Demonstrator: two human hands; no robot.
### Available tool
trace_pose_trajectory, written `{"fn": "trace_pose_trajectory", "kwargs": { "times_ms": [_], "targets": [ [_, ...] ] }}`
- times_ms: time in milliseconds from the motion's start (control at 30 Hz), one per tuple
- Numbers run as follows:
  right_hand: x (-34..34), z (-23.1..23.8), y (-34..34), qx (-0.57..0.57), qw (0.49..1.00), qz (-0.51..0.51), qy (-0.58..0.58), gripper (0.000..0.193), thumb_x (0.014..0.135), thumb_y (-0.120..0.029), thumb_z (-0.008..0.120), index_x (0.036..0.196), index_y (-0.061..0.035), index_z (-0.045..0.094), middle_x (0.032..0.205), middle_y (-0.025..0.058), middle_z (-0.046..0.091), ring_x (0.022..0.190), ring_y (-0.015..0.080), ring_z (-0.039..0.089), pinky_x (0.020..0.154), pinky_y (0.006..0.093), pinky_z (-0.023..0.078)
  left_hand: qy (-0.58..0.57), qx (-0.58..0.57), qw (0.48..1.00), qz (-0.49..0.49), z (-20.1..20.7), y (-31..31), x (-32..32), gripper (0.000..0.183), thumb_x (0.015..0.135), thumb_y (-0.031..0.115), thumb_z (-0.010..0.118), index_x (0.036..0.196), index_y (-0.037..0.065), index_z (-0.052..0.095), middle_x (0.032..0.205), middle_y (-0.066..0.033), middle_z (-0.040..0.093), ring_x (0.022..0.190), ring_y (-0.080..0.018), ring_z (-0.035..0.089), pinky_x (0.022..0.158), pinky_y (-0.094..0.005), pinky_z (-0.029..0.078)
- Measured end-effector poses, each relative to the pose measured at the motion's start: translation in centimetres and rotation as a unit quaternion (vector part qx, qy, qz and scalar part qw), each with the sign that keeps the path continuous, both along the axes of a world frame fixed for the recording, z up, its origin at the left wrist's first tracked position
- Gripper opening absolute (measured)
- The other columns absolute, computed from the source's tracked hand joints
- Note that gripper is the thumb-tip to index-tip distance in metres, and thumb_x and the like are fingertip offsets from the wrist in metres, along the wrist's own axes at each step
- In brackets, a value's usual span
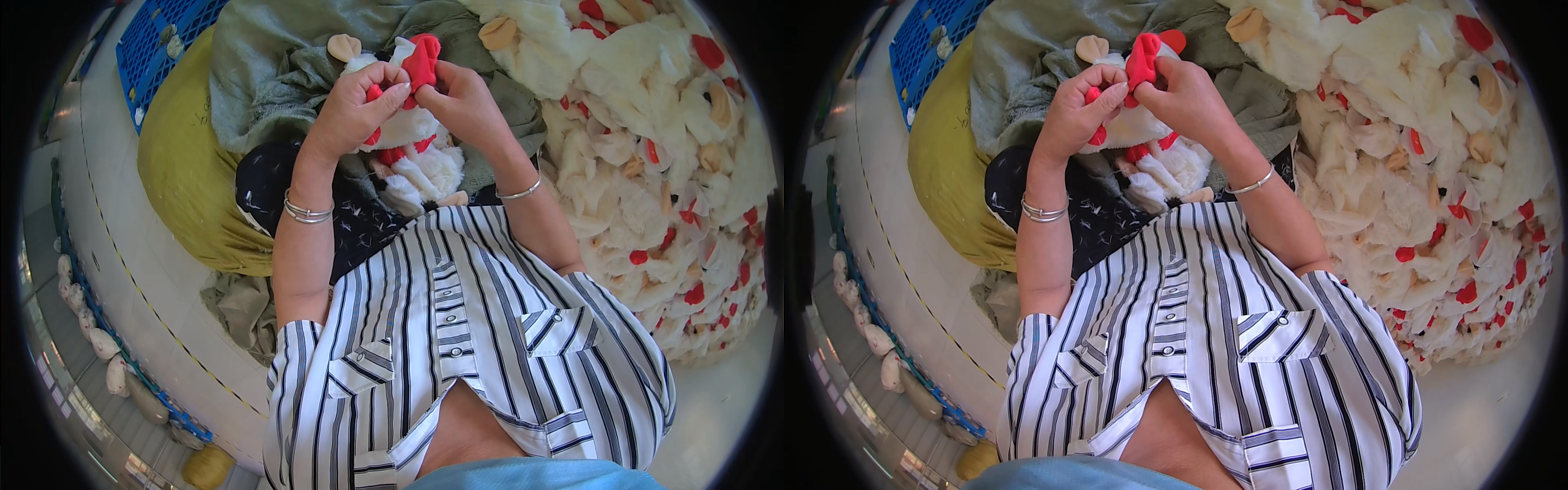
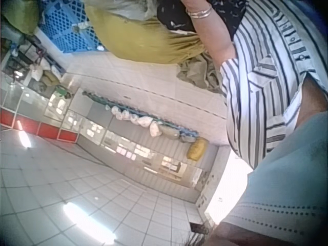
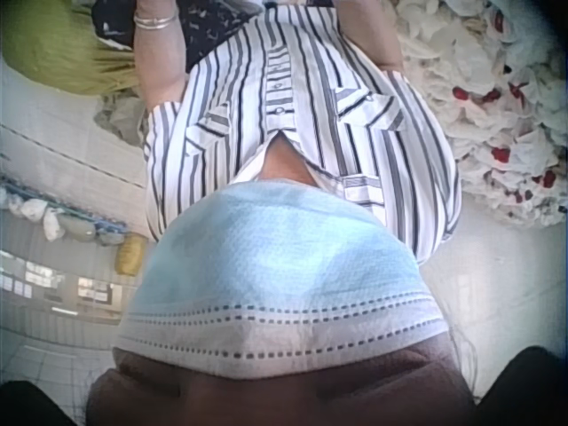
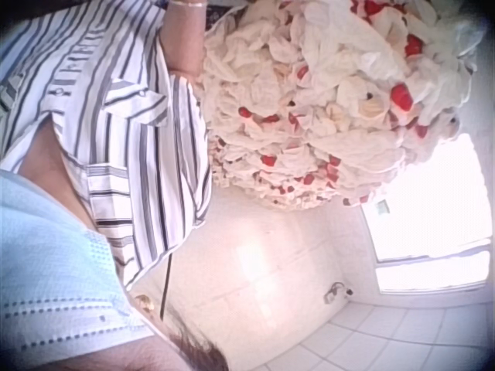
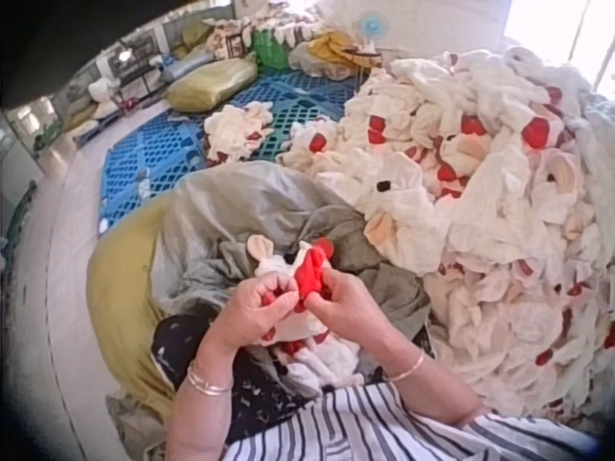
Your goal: The person sits on the floor and repeatedly handles white stuffed toys, turning them inside out and adjusting red fabric pieces on the feet. The person manipulates the toys by hand, flipping and reshaping them while surrounded by large piles of similar items.
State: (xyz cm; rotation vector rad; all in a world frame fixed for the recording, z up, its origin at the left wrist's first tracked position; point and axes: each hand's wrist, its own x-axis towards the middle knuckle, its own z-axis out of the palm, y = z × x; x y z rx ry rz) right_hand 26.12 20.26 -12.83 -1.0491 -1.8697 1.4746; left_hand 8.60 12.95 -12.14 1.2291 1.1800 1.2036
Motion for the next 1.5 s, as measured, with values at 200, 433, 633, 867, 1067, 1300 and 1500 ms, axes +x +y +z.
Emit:
{"fn": "trace_pose_trajectory", "kwargs": {
  "times_ms": [200,433,633,867,1067,1300,1500],
  "targets": [
    [0.1,0.8,-0.7,-0.006,0.992,0.01,0.125,0.022,0.09,-0.018,0.063,0.097,0.0026,0.067,0.072,-0.0031,0.057,0.065,0.004,0.045,0.056,0.0242,0.039,-0.019,-0.014,1.0,0.02,0.7,0.0,-0.2,0.013,0.096,0.013,0.061,0.102,0.002,0.062,0.081,0.0053,0.058,0.064,-0.0002,0.043,0.057,-0.016,0.036],
    [0.5,0.3,-0.3,-0.1,0.986,0.02,0.134,0.024,0.094,-0.022,0.065,0.093,0.0011,0.069,0.072,-0.0065,0.052,0.065,0.002,0.043,0.056,0.0214,0.036,0.035,0.005,0.996,0.078,0.0,0.4,0.2,0.019,0.097,0.015,0.061,0.106,-0.001,0.064,0.083,0.0044,0.061,0.067,-0.0001,0.047,0.059,-0.0162,0.039],
    [-0.1,0.9,-0.8,-0.095,0.985,0.002,0.142,0.025,0.095,-0.023,0.063,0.094,0.0011,0.069,0.074,-0.0056,0.056,0.065,0.0023,0.043,0.056,0.0207,0.037,0.06,0.007,0.996,0.066,1.0,-0.1,-0.1,0.021,0.094,0.017,0.065,0.106,0.0,0.068,0.081,0.0043,0.063,0.073,-0.0014,0.054,0.067,-0.0179,0.046],
    [0.2,1.4,-0.2,-0.056,0.978,0.012,0.202,0.026,0.097,-0.018,0.059,0.113,0.0016,0.063,0.094,0.0022,0.066,0.085,0.0076,0.058,0.074,0.0241,0.047,0.113,-0.021,0.992,0.059,1.0,-0.3,-0.6,0.018,0.091,0.014,0.067,0.102,0.0,0.069,0.082,0.0049,0.065,0.073,-0.0014,0.055,0.067,-0.0176,0.046],
    [-0.1,-0.1,0.3,-0.052,0.979,0.054,0.189,0.036,0.089,-0.019,0.071,0.118,0.0006,0.06,0.1,0.0023,0.066,0.092,0.0084,0.06,0.081,0.0255,0.049,0.123,-0.013,0.991,0.048,1.4,-0.5,-0.9,0.018,0.09,0.01,0.065,0.104,-0.001,0.069,0.085,0.0043,0.066,0.075,-0.0017,0.055,0.069,-0.0171,0.045],
    [1.4,0.2,0.8,-0.087,0.986,0.102,0.104,0.03,0.089,-0.017,0.071,0.112,0.0009,0.061,0.092,-0.0014,0.063,0.083,0.0051,0.055,0.073,0.0227,0.047,0.145,0.03,0.979,0.137,1.0,-0.8,-2.3,0.015,0.093,0.009,0.061,0.101,-0.002,0.067,0.084,0.0054,0.062,0.073,-0.0012,0.052,0.066,-0.0178,0.044],
    [2.5,-0.7,2.6,-0.022,0.99,0.074,0.114,0.023,0.086,-0.012,0.071,0.102,-0.004,0.057,0.108,0.0024,0.062,0.098,0.0084,0.056,0.085,0.0243,0.046,0.092,0.042,0.983,0.155,0.4,-0.2,-2.7,0.011,0.09,0.011,0.062,0.094,0.001,0.064,0.075,0.0059,0.057,0.066,-0.0002,0.048,0.059,-0.0181,0.042]
  ]
}}
